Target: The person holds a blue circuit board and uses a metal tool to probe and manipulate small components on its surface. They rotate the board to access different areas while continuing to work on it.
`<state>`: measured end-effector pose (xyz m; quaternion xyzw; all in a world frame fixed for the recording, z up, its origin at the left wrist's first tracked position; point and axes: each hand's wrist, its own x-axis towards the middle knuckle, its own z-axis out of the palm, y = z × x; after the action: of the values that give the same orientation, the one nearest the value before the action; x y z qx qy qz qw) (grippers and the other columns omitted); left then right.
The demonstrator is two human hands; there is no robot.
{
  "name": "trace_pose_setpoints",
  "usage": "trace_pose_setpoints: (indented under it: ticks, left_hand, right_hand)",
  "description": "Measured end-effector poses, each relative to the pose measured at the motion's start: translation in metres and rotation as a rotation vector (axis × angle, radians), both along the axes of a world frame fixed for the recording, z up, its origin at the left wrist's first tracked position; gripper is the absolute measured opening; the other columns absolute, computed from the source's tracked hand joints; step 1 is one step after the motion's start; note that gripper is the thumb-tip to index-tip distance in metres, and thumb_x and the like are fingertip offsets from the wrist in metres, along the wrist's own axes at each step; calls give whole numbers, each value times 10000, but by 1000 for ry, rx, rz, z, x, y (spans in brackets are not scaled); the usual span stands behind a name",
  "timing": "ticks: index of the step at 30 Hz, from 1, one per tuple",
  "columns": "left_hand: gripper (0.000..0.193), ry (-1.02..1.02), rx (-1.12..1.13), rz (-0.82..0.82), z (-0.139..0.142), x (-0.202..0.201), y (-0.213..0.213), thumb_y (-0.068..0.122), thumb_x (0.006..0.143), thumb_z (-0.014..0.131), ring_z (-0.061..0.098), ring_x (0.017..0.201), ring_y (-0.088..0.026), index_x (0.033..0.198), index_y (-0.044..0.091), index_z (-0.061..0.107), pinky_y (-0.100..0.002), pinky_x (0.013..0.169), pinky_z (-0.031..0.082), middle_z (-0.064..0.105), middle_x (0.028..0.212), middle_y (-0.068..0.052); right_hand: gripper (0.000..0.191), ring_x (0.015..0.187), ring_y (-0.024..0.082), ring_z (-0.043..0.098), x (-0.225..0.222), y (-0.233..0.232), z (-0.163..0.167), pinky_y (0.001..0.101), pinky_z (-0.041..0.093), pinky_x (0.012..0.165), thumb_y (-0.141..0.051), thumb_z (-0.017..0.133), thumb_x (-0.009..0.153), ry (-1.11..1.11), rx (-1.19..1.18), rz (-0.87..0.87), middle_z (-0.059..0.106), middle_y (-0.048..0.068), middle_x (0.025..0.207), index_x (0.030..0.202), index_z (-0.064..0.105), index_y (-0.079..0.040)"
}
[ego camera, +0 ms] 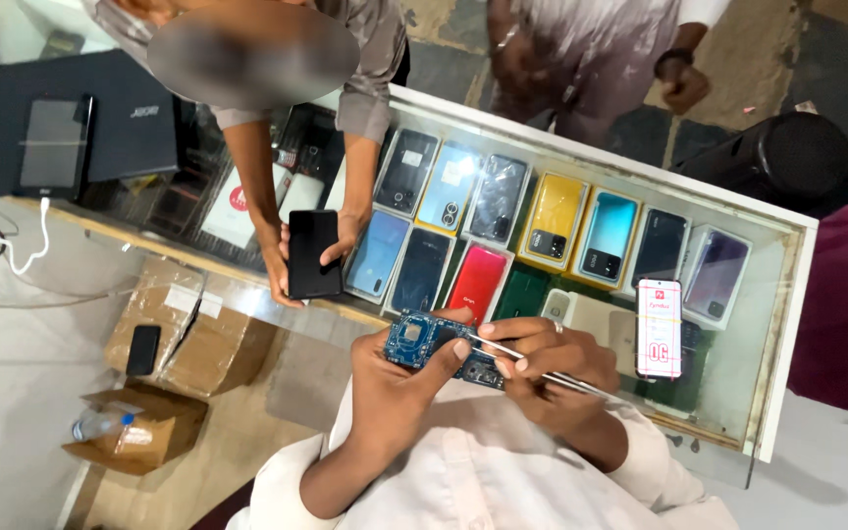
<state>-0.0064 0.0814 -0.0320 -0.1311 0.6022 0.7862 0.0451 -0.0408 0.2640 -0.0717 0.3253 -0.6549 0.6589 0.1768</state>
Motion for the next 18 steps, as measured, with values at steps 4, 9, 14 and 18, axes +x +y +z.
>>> trace_pose_setpoints:
  ticks: [4, 9, 14, 18]
  left_hand:
    - [278, 16, -3, -24, 2, 7, -2, 24, 903, 765, 694, 890, -66, 1171, -48, 756, -224, 818, 577, 795, 1019, -67]
    - [266, 140, 189, -145, -13, 21, -1, 15, 987, 740, 668, 1021, -61, 1237, -71, 715, -235, 915, 575, 749, 1255, -80]
    - [355, 150, 322, -148, -27, 29, 7, 6, 1033, 713, 678, 1020, -58, 1373, -74, 651, -240, 955, 583, 752, 1186, -94]
    - [346, 149, 335, -150, -29, 31, 8, 2, 1057, 700, 687, 1010, -64, 1389, -74, 646, -250, 972, 592, 760, 1132, -97]
  right_hand:
    - [264, 968, 370, 776, 10, 1, -11, 437, 665, 846, 138, 696, 902, -28, 35, -45, 712, 153, 832, 1031, 531, -24]
    - [211, 937, 347, 778, 25, 8, -35, 385, 675, 792, 12, 687, 1010, -34, -67, -171, 695, 203, 894, 1049, 485, -31]
    - [281, 952, 364, 786, 35, 25, -44, 361, 686, 774, -47, 720, 1025, -34, -30, -201, 662, 176, 899, 1071, 443, -30]
    - [290, 952, 386, 783, 36, 31, -39, 378, 683, 786, -54, 727, 1020, -21, 43, -176, 664, 171, 890, 1065, 442, -28]
